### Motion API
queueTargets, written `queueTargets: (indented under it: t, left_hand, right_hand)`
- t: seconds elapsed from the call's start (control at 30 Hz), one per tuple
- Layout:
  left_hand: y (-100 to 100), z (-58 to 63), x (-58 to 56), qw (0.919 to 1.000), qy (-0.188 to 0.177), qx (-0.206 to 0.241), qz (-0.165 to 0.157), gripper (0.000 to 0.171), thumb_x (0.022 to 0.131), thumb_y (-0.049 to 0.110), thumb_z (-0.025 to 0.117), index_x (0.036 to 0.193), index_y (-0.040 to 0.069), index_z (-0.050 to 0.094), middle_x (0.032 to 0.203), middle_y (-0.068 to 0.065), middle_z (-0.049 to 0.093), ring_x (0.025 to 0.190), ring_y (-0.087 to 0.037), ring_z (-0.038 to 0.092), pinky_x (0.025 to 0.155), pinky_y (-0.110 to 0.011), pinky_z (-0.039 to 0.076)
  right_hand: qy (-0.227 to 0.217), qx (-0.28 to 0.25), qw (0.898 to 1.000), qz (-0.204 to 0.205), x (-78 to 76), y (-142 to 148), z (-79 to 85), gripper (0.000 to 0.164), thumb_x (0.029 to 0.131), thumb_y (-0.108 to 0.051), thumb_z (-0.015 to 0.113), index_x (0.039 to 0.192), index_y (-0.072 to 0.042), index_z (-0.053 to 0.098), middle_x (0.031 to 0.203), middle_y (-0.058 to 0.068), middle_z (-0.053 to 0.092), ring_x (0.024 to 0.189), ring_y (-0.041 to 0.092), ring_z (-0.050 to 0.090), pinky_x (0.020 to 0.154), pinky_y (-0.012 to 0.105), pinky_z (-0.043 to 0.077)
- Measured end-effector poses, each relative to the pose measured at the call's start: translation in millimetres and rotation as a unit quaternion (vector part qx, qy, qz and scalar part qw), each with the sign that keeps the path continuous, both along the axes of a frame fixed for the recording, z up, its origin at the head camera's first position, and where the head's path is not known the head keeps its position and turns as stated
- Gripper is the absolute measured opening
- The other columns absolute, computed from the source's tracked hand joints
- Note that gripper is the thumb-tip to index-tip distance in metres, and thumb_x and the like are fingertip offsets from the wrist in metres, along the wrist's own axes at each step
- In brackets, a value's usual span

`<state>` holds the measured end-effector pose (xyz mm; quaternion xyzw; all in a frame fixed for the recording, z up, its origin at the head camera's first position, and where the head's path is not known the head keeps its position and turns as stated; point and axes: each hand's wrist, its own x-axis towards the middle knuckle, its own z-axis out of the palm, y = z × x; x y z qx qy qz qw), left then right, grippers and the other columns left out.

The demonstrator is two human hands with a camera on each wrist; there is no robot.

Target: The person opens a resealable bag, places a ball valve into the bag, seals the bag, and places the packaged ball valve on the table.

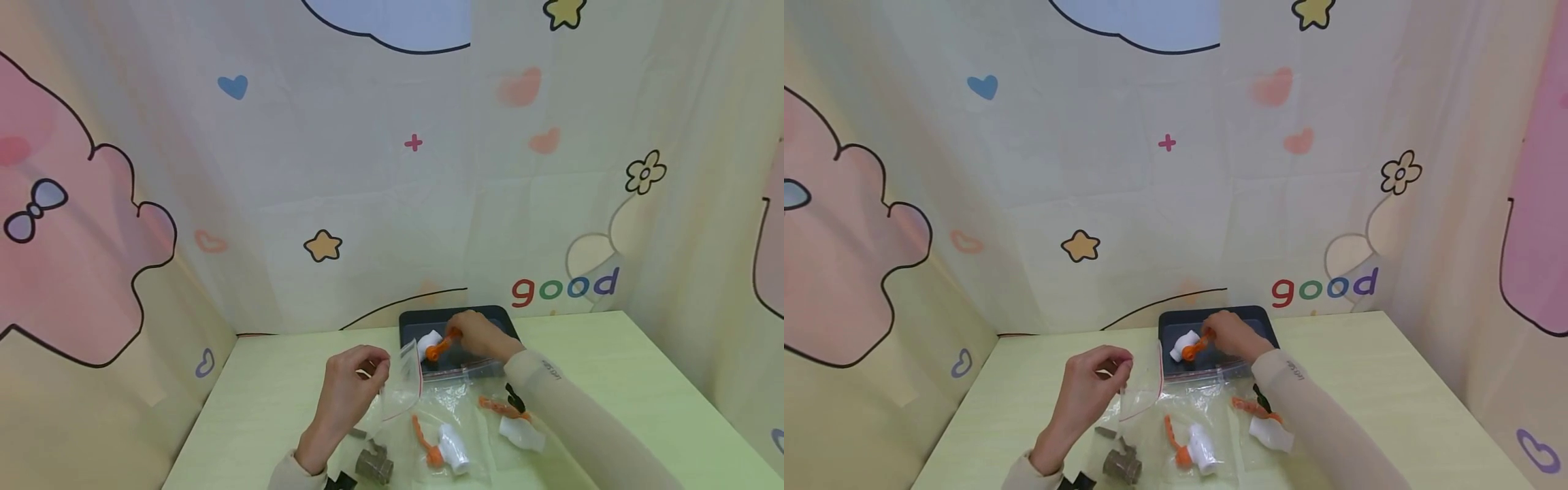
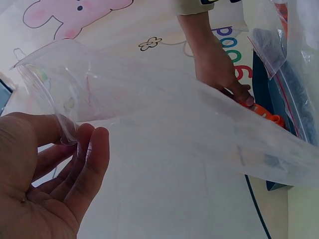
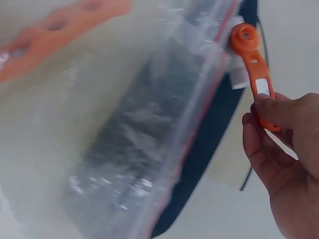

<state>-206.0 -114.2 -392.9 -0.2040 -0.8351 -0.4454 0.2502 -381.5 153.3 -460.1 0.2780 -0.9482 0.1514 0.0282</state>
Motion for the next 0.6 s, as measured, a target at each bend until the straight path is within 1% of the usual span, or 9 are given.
queueTargets:
  t: [0.07, 0.17, 0.27, 0.33, 0.5, 0.6]
  left_hand:
    - [0, -0.3, -0.6, 1.0000, 0.003, -0.002, 0.000, 0.013, 0.084, 0.002, 0.071, 0.086, 0.015, 0.073, 0.075, 0.005, 0.070, 0.061, 0.000, 0.062, 0.055, -0.018, 0.052]
    - [1, -1.4, -1.4, 1.0000, 0.002, -0.005, 0.002, 0.013, 0.085, 0.003, 0.071, 0.086, 0.016, 0.073, 0.076, 0.005, 0.070, 0.061, 0.001, 0.061, 0.055, -0.018, 0.052]
    - [2, -2.2, -2.0, 1.0000, -0.001, -0.002, 0.001, 0.014, 0.086, 0.003, 0.070, 0.087, 0.017, 0.073, 0.076, 0.005, 0.070, 0.061, 0.001, 0.061, 0.056, -0.018, 0.052]
    - [2, -2.7, -2.5, 1.0000, 0.003, -0.004, 0.000, 0.013, 0.085, 0.003, 0.070, 0.087, 0.016, 0.073, 0.077, 0.005, 0.070, 0.061, 0.001, 0.061, 0.055, -0.018, 0.052]
    - [4, -1.5, -3.7, 0.9999, 0.015, -0.005, -0.007, 0.013, 0.085, 0.001, 0.070, 0.087, 0.014, 0.073, 0.077, 0.002, 0.071, 0.061, -0.001, 0.062, 0.056, -0.017, 0.052]
    - [5, 0.4, -4.6, 0.9997, 0.022, -0.005, -0.005, 0.014, 0.084, 0.000, 0.070, 0.086, 0.014, 0.073, 0.077, 0.001, 0.071, 0.060, -0.003, 0.062, 0.056, -0.017, 0.052]
  right_hand:
    - [0.018, -0.005, 1.000, 0.012, 3.6, 1, 8.4, 0.017, 0.084, 0.002, 0.071, 0.095, -0.010, 0.075, 0.096, 0.003, 0.071, 0.087, 0.020, 0.062, 0.085, 0.040, 0.055]
    - [0.030, -0.012, 0.999, 0.022, 8.5, 1, 20.7, 0.017, 0.084, 0.003, 0.070, 0.097, -0.007, 0.075, 0.096, 0.005, 0.072, 0.086, 0.021, 0.063, 0.084, 0.040, 0.056]
    - [0.031, -0.018, 0.999, 0.029, 14.0, 3, 31.4, 0.016, 0.085, 0.004, 0.068, 0.096, -0.006, 0.074, 0.094, 0.004, 0.073, 0.084, 0.019, 0.063, 0.082, 0.038, 0.057]
    - [0.038, -0.015, 0.999, 0.035, 17.3, 6, 37.2, 0.016, 0.086, 0.005, 0.066, 0.094, -0.007, 0.074, 0.092, 0.004, 0.072, 0.082, 0.018, 0.062, 0.078, 0.036, 0.057]
    - [0.082, -0.015, 0.995, 0.047, 26.9, 16, 52.8, 0.015, 0.085, 0.006, 0.066, 0.093, -0.006, 0.073, 0.089, 0.005, 0.072, 0.080, 0.019, 0.063, 0.076, 0.036, 0.056]
    - [0.097, -0.020, 0.994, 0.047, 35.2, 19, 66.4, 0.016, 0.085, 0.005, 0.067, 0.097, -0.005, 0.073, 0.093, 0.005, 0.072, 0.082, 0.021, 0.064, 0.079, 0.038, 0.057]
